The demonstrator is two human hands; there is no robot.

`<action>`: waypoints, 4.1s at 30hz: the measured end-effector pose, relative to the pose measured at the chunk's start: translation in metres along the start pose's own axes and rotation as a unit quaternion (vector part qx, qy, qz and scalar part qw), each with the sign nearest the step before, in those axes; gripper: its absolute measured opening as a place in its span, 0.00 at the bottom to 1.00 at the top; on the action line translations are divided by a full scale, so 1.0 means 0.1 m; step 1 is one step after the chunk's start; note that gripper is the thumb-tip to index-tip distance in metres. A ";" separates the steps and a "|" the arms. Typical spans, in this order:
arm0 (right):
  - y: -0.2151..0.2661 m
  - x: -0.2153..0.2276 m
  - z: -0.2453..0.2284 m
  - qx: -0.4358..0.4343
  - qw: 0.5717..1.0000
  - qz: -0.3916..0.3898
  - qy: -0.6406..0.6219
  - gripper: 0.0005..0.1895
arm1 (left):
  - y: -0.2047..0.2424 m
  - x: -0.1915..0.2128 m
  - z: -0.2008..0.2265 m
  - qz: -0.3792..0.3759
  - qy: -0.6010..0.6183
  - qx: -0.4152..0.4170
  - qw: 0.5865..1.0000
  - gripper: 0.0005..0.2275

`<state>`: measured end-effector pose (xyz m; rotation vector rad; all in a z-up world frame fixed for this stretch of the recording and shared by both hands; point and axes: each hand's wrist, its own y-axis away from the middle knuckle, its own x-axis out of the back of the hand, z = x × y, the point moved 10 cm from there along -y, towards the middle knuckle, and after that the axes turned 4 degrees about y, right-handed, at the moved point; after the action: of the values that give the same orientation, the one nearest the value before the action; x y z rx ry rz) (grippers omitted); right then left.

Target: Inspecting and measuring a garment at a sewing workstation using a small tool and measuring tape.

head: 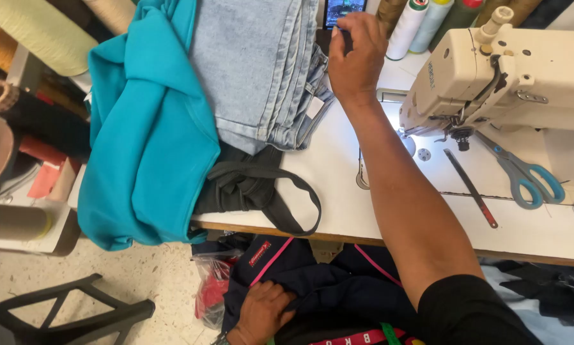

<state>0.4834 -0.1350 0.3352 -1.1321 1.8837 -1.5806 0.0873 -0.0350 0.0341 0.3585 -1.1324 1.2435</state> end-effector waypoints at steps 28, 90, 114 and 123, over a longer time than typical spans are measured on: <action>3.36 2.31 -2.00 0.061 0.725 -0.681 -0.083 0.07 | -0.39 0.23 0.89 -0.252 -0.054 0.077 0.963 0.09; 2.21 2.59 -1.35 -0.080 0.744 -0.662 -0.032 0.07 | -0.24 1.75 1.01 0.076 -0.058 0.105 0.990 0.05; 2.36 2.87 -3.16 0.287 0.761 -0.566 -0.131 0.06 | 0.17 0.63 0.24 0.379 0.654 0.543 0.365 0.18; 2.36 2.57 -3.30 0.194 0.803 -0.525 -0.203 0.14 | -0.50 1.80 0.67 0.333 0.703 0.232 0.583 0.06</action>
<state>0.0131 -0.1394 0.2401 -2.2554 0.5257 -1.8431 0.0815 -0.0024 0.2301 -0.7412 0.5839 1.8381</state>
